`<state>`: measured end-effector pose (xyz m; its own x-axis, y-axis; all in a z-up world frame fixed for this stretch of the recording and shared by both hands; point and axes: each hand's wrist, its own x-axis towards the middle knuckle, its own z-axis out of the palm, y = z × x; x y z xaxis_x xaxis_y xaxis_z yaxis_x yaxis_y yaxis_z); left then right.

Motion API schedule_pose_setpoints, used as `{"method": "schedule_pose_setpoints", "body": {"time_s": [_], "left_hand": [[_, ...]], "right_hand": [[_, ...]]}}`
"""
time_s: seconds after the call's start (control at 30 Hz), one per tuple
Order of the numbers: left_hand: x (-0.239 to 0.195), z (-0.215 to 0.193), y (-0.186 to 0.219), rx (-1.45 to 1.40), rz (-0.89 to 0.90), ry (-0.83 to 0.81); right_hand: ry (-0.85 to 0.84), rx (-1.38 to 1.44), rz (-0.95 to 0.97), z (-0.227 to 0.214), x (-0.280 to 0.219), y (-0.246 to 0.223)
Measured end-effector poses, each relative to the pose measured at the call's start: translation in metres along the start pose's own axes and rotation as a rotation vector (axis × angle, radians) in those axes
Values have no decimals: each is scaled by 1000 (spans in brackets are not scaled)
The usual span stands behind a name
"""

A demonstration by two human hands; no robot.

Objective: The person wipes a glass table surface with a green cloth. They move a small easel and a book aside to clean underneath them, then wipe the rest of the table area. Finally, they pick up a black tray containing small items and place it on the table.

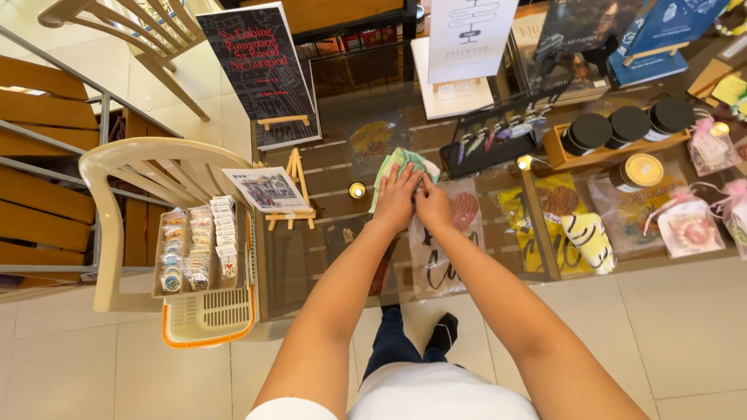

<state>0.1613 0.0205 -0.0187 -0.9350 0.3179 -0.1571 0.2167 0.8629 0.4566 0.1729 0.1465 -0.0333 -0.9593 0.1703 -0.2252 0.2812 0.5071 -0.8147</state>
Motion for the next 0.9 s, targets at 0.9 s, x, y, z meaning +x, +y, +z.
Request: {"method": "schedule_pose_setpoints", "body": {"time_s": [0.9], "left_hand": [[-5, 72, 175, 103, 225, -199]], "right_hand": [[55, 543, 200, -161, -57, 120]]}}
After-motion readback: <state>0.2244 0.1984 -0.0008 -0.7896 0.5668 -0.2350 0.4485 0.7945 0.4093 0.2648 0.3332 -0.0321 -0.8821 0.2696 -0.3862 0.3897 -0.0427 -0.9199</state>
